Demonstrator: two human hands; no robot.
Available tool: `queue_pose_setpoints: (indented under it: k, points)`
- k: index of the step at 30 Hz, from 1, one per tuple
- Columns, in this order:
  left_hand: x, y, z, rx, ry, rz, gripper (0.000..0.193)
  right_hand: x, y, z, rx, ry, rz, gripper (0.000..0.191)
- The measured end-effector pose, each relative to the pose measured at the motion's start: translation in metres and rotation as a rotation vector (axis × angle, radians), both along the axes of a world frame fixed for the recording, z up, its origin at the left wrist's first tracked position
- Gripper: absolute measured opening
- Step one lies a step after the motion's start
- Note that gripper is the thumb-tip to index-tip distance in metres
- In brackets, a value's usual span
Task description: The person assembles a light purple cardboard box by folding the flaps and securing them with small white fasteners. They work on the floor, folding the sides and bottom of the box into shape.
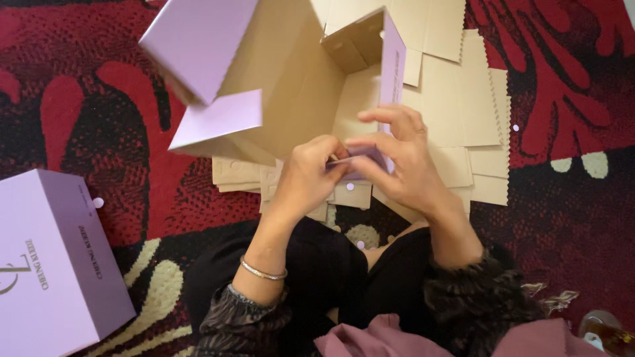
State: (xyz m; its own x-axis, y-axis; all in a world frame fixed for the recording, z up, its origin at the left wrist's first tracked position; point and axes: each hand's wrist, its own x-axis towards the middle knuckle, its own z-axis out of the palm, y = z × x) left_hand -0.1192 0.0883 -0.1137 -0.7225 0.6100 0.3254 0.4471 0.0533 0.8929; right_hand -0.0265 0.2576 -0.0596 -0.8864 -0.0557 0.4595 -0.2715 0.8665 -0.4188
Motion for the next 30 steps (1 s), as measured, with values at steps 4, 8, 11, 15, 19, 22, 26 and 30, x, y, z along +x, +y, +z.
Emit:
queue_pose_setpoints:
  k: [4, 8, 11, 15, 19, 22, 26, 30]
  points:
    - [0.008, 0.003, 0.004, 0.054, -0.204, 0.091, 0.020, 0.012, -0.009, 0.008, 0.066, 0.044, -0.160, 0.032]
    - [0.027, 0.005, 0.010, 0.119, -0.195, 0.183, 0.019, 0.036, -0.017, 0.010, -0.139, -0.001, -0.411, 0.026]
    - [0.056, 0.015, 0.010, 0.134, -0.117, 0.208, 0.019, 0.060, -0.023, 0.007, -0.260, -0.029, -0.303, 0.022]
    - [0.104, 0.024, 0.000, 0.090, 0.023, 0.244, 0.013, 0.097, -0.034, -0.010, -0.362, -0.091, -0.463, 0.023]
    - [0.146, 0.027, -0.012, 0.098, -0.018, 0.209, 0.011, 0.135, -0.036, -0.033, -0.576, -0.174, -0.579, 0.022]
    - [0.171, 0.025, -0.016, 0.093, -0.002, 0.186, 0.011, 0.161, -0.037, -0.047, -0.685, -0.228, -0.618, 0.020]
    - [0.189, 0.015, -0.018, 0.146, -0.126, 0.061, 0.012, 0.188, -0.041, -0.056, -0.837, -0.235, -0.643, 0.019]
    - [0.189, 0.006, -0.013, 0.195, -0.281, 0.010, 0.013, 0.195, -0.042, -0.058, -0.798, -0.243, -0.646, 0.019]
